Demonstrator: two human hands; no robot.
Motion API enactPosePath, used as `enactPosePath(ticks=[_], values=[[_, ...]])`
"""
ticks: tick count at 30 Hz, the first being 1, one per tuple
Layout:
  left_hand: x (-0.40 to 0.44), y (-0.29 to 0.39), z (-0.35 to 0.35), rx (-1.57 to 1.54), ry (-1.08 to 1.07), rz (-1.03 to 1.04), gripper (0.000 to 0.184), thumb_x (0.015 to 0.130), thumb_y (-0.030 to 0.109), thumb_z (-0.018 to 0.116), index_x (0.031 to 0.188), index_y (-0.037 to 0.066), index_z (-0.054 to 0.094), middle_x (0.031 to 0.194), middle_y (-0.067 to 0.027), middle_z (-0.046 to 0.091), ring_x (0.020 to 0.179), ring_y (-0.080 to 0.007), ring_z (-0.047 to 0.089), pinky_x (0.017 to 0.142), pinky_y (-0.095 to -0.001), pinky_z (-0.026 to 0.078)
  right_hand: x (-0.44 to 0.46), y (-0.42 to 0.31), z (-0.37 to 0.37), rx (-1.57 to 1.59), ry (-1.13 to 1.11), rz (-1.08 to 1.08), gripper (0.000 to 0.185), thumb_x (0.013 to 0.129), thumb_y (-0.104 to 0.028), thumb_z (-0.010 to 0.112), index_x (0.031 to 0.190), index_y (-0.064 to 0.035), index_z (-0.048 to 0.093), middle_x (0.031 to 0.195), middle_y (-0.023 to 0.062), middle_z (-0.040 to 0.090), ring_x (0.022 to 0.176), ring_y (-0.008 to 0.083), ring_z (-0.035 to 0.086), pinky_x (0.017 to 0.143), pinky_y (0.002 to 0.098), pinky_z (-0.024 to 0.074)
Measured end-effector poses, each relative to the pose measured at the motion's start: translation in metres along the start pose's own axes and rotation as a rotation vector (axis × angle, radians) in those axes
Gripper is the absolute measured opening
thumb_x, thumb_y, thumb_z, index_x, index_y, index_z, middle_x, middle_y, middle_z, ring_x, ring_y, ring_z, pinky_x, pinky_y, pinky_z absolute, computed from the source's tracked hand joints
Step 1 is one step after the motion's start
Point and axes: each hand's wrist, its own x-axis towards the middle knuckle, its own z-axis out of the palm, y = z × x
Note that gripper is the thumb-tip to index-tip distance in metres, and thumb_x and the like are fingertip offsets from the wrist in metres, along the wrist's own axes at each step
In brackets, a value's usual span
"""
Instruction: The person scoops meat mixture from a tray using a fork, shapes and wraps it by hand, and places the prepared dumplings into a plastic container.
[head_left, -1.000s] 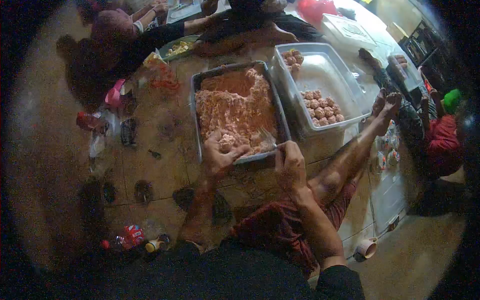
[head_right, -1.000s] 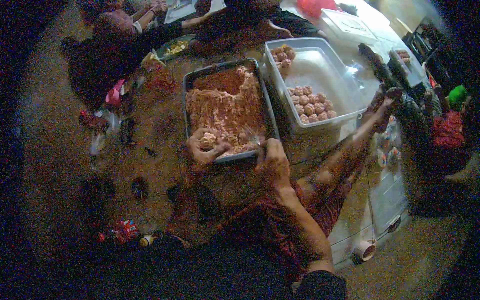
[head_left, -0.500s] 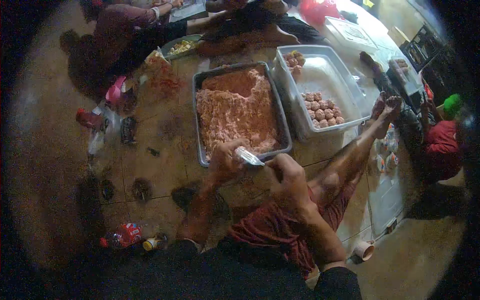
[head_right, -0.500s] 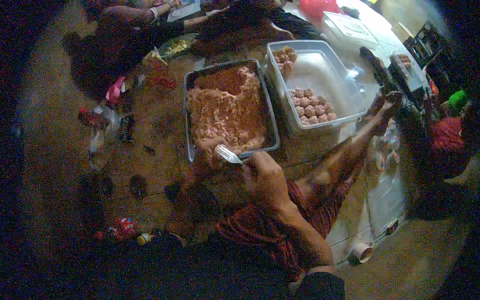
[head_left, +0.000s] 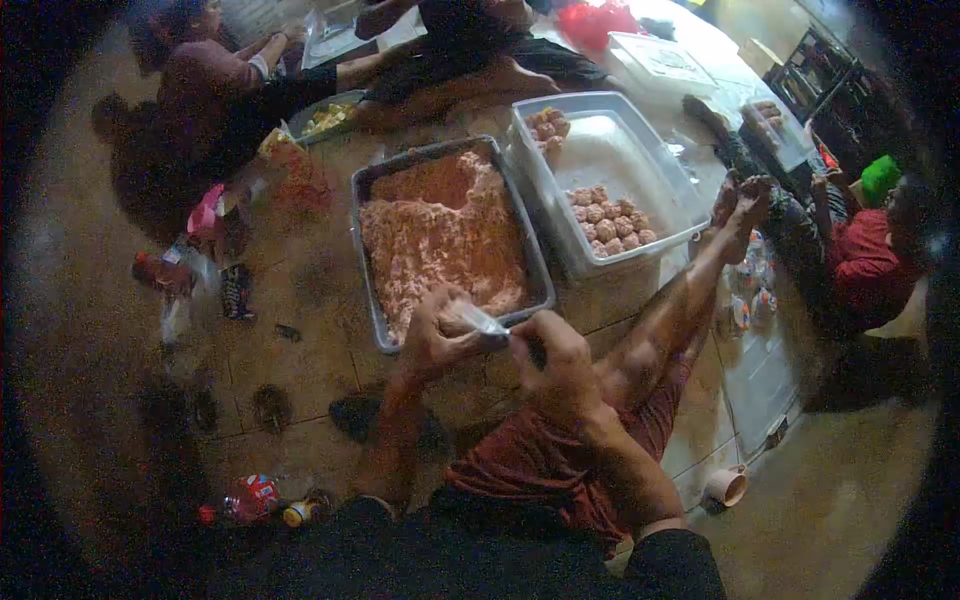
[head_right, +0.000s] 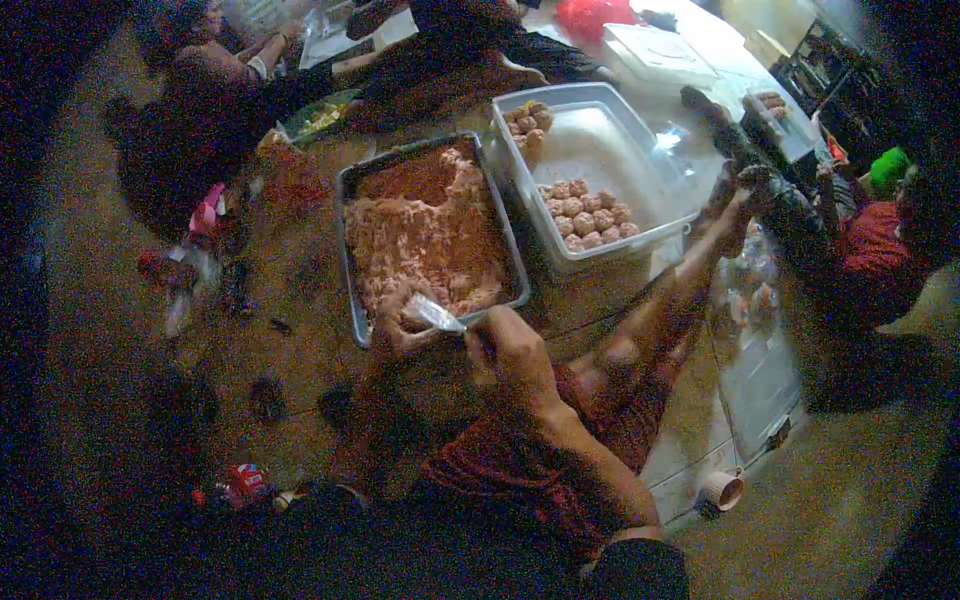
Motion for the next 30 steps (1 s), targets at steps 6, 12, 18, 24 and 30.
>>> enactPosePath(ticks=[6, 12, 18, 24, 30], values=[[0.004, 0.028, -0.005, 0.015, -0.122, 0.098, 0.047, 0.083, 0.034, 0.083, 0.113, 0.002, 0.065, 0.112, -0.0128, 0.071, 0.105, -0.0178, 0.067, 0.091, -0.0336, 0.052, -0.002, -0.012, -0.009, 0.077, 0.034, 0.078, 0.008, 0.09, -0.004, 0.068, 0.094, 0.0001, 0.062, 0.081, 0.0164, 0.064, 0.075, 0.0275, 0.066, 0.068, 0.0369, 0.0515], [0.003, 0.018, -0.007, -0.102, -0.187, 0.015, 0.035, 0.087, 0.031, 0.079, 0.104, 0.002, 0.068, 0.107, -0.0105, 0.073, 0.101, -0.0159, 0.068, 0.088, -0.0324, 0.053, -0.016, -0.004, 0.0, 0.035, 0.043, 0.028, 0.008, 0.09, -0.003, 0.068, 0.095, 0.0004, 0.063, 0.082, 0.0165, 0.064, 0.074, 0.0218, 0.066, 0.067, 0.0349, 0.0512], [-0.001, -0.015, -0.009, 0.012, -0.062, 0.246, 0.037, 0.078, 0.026, 0.087, 0.1, 0.003, 0.068, 0.098, -0.0098, 0.073, 0.091, -0.0177, 0.07, 0.079, -0.0342, 0.056, -0.018, -0.014, -0.017, 0.006, 0.024, 0.087, 0.008, 0.09, -0.002, 0.068, 0.095, 0.0012, 0.062, 0.083, 0.0161, 0.065, 0.076, 0.0239, 0.066, 0.069, 0.0351, 0.0519], [0.001, 0.009, -0.006, 0.082, -0.063, 0.171, 0.034, 0.077, 0.025, 0.086, 0.094, 0.002, 0.067, 0.093, -0.0102, 0.071, 0.086, -0.0174, 0.069, 0.076, -0.034, 0.057, -0.018, -0.023, -0.012, 0.098, 0.021, 0.156, 0.008, 0.088, -0.004, 0.067, 0.09, -0.0006, 0.06, 0.082, 0.0186, 0.062, 0.075, 0.0368, 0.065, 0.068, 0.0422, 0.051], [0.002, 0.04, -0.001, 0.191, -0.063, -0.113, 0.032, 0.079, 0.025, 0.085, 0.093, 0.004, 0.067, 0.092, -0.0079, 0.071, 0.089, -0.0145, 0.067, 0.075, -0.0325, 0.056, -0.015, -0.022, -0.006, 0.045, -0.016, 0.064, 0.006, 0.09, -0.004, 0.067, 0.092, -0.0004, 0.062, 0.08, 0.0153, 0.063, 0.072, 0.0268, 0.065, 0.067, 0.0363, 0.0512]])
